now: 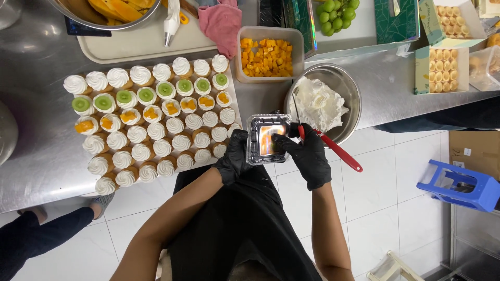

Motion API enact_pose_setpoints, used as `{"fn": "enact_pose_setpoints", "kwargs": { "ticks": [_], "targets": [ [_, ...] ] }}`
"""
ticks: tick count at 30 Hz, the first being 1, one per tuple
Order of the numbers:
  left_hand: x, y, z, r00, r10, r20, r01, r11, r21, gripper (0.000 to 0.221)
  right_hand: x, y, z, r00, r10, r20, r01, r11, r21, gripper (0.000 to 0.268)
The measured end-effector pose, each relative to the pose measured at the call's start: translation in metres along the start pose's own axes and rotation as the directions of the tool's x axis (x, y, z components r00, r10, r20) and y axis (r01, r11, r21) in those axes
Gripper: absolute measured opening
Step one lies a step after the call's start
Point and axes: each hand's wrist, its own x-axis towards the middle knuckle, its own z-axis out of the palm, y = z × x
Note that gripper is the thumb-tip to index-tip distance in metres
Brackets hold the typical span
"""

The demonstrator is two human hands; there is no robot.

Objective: Placing pieces of grapes, mango chunks, and blueberries onto cream-topped mini tarts.

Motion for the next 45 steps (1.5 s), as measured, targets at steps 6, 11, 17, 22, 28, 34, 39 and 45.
{"fn": "enact_pose_setpoints", "kwargs": {
  "ticks": [6, 11, 17, 22, 28, 34, 39, 45],
  "targets": [
    [0.004, 0.0, -0.016, 0.997, 0.071, -0.025, -0.074, 0.993, -0.093, 0.062, 0.006, 0.004, 0.002, 0.997, -0.079, -0.003, 0.079, 0.995, -0.061, 0.035],
    [-0.002, -0.003, 0.018, 0.999, 0.032, 0.034, -0.031, 0.999, -0.013, 0.073, 0.01, 0.02, -0.001, 0.997, -0.076, 0.022, 0.073, 0.99, 0.12, 0.038],
    [0.009, 0.005, -0.022, 0.995, 0.098, -0.011, -0.097, 0.994, 0.048, 0.059, 0.004, -0.027, -0.002, 0.998, -0.06, -0.03, 0.058, 0.995, -0.077, 0.044],
    [0.006, 0.003, -0.015, 0.992, 0.11, -0.065, -0.109, 0.994, 0.021, 0.061, 0.008, -0.026, -0.007, 0.985, -0.175, -0.014, 0.171, 0.976, -0.131, 0.06],
    [0.003, 0.005, 0.007, 0.996, 0.044, -0.071, -0.041, 0.999, 0.036, 0.061, 0.007, -0.023, -0.004, 0.96, -0.264, -0.094, 0.241, 0.949, -0.204, 0.06],
    [0.003, 0.007, -0.008, 0.988, 0.089, -0.129, -0.08, 0.994, 0.069, 0.056, 0.01, -0.026, -0.007, 0.95, -0.301, -0.08, 0.257, 0.903, -0.345, 0.056],
    [0.006, 0.009, -0.009, 0.991, 0.081, -0.11, -0.071, 0.993, 0.095, 0.053, 0.013, -0.026, -0.007, 0.958, -0.277, -0.07, 0.247, 0.926, -0.285, 0.052],
    [0.004, 0.007, -0.005, 0.995, 0.067, -0.076, -0.057, 0.991, 0.121, 0.054, 0.022, -0.031, -0.017, 0.993, -0.115, 0.012, 0.114, 0.96, -0.254, 0.051]
  ]
}}
